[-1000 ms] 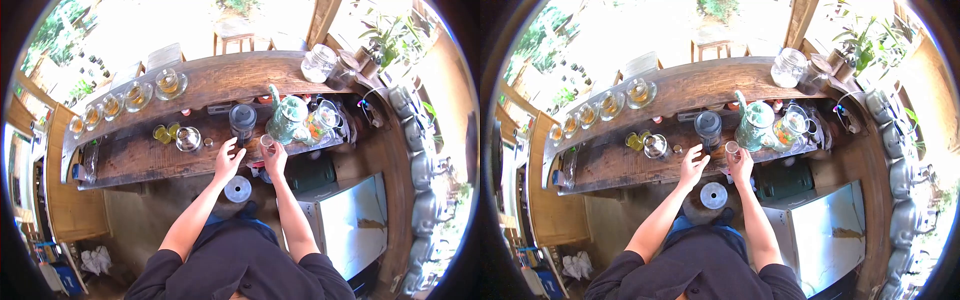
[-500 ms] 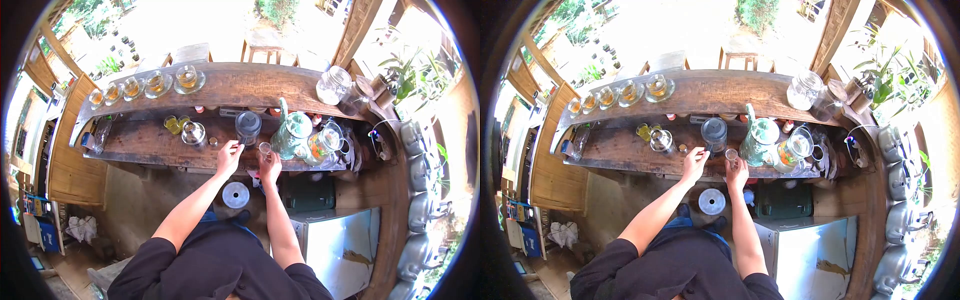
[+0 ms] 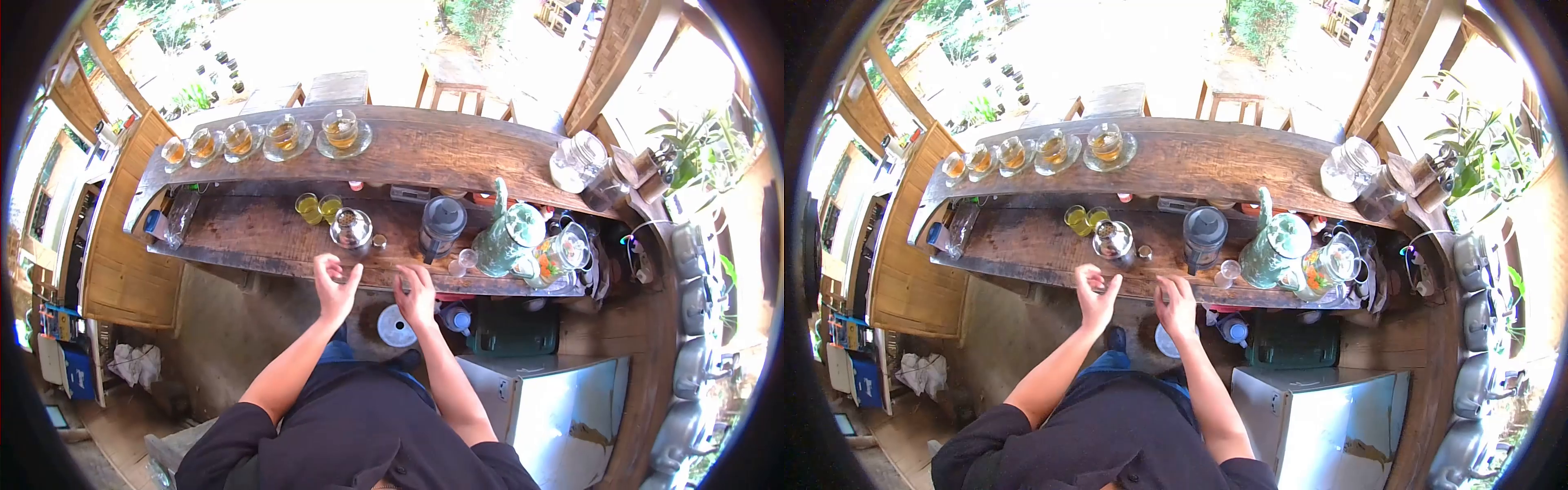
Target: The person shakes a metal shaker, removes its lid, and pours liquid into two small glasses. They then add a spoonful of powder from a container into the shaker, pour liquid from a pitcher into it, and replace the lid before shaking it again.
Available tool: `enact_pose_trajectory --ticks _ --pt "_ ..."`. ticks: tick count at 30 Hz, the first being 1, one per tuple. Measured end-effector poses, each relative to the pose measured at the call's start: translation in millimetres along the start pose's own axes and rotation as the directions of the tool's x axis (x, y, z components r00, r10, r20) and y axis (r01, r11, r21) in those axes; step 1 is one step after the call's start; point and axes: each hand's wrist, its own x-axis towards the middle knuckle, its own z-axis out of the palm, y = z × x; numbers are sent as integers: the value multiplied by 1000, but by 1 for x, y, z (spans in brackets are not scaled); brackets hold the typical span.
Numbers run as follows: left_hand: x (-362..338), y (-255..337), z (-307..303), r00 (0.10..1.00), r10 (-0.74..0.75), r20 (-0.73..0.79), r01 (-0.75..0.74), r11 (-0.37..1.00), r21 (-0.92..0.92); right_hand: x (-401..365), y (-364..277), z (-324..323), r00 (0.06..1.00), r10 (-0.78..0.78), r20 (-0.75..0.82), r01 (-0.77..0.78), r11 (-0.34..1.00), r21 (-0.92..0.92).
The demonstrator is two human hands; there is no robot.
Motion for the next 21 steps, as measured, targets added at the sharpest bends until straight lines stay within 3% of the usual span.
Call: enact_pose_trajectory --ticks 1,3,8,10,12,14,18,21 --pt "11 -6 -6 999 35 -5 -35 999 33 6 4 16 1000 -1 0 1 1000 -7" --pt "36 -13 -13 997 78 19 -79 996 47 16 20 55 980 101 171 -81 990 -116" --pt "78 -27 0 973 144 180 -146 989 -3 33 44 103 970 106 219 -54 971 -231" --pt "87 -26 2 961 96 258 -71 992 -104 37 51 114 954 76 289 13 956 -293" --pt "91 -29 1 915 41 402 36 983 -182 37 50 118 966 63 249 18 950 -310" --pt "95 -28 -4 911 38 411 38 984 -175 35 50 118 920 274 279 -169 922 -348" --pt "101 -39 -17 888 31 459 62 981 -186 34 31 111 967 183 175 -95 904 -416" --pt "106 -41 -31 863 14 505 65 988 -138 27 20 107 965 241 104 -175 886 -430"
